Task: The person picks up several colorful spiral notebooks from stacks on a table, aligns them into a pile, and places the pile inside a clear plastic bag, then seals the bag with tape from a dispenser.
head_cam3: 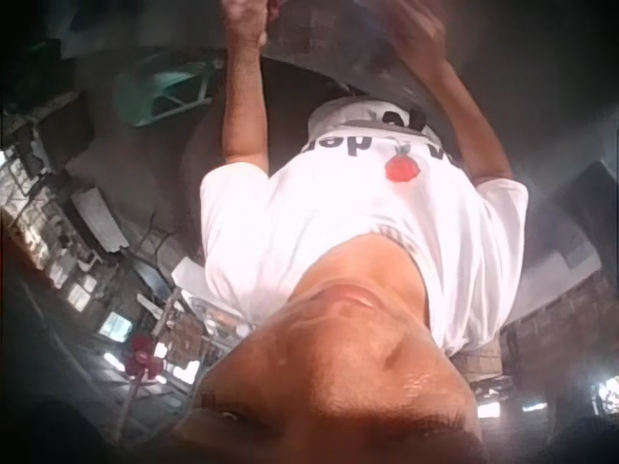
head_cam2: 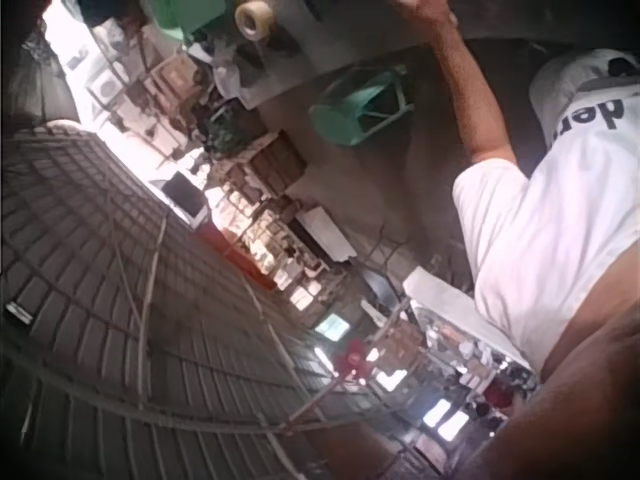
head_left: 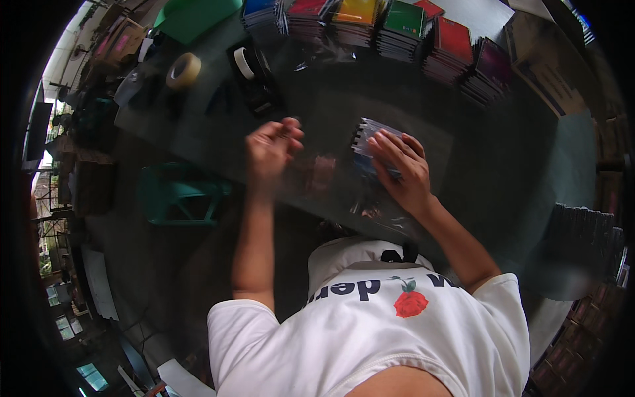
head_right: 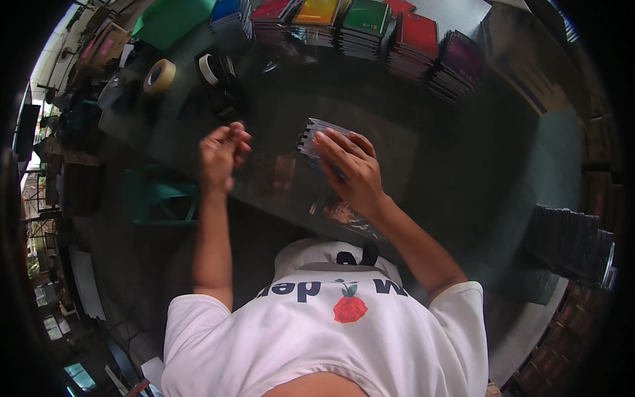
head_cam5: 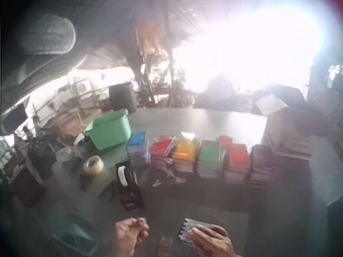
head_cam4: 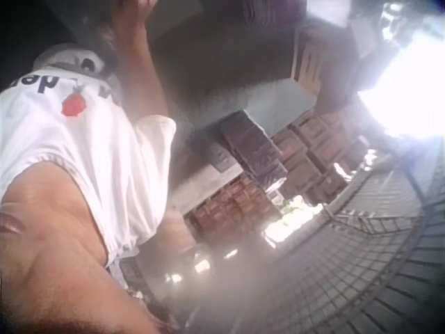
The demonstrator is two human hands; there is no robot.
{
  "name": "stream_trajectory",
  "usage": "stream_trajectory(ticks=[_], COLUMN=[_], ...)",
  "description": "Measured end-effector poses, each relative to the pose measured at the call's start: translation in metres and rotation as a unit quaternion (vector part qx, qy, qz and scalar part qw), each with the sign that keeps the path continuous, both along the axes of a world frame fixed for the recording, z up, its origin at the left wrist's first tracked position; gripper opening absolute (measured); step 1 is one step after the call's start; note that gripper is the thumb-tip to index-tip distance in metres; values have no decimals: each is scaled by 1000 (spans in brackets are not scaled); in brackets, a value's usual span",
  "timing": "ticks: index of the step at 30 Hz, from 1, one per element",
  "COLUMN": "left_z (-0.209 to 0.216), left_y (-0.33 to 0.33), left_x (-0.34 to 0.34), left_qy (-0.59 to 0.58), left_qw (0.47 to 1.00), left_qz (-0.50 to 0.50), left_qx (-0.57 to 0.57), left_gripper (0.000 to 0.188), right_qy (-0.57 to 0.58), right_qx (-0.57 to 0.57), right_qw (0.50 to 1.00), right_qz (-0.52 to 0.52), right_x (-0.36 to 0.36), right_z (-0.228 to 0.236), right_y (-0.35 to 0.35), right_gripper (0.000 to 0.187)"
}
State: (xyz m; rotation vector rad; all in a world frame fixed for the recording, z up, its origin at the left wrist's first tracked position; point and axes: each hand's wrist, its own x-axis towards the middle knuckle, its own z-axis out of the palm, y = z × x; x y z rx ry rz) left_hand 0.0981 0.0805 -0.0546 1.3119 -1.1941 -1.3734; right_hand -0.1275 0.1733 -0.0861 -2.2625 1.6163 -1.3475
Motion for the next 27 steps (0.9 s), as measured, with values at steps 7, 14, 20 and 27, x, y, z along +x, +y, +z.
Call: stream_trajectory(ticks=[7, 14, 20, 27], left_z=[-22, -72, -47, -6], left_y=[72, 69, 34, 41], left_x=[-77, -72, -57, -156], left_qy=[-14, -112, -217, -243], left_qw=[995, 980, 934, 779], left_qz=[-93, -28, -87, -344], left_qx=[16, -160, -269, -464], left_gripper=[32, 31, 57, 74], right_qy=[-8, -31, -76, -320], right_qx=[30, 49, 372, 467], right_qw=[999, 998, 923, 816], right_qz=[28, 34, -52, -117], right_x=[-2, -1, -36, -117], right_z=[3, 11, 33, 36], right_y=[1, 0, -47, 27], right_gripper=[48, 54, 46, 68])
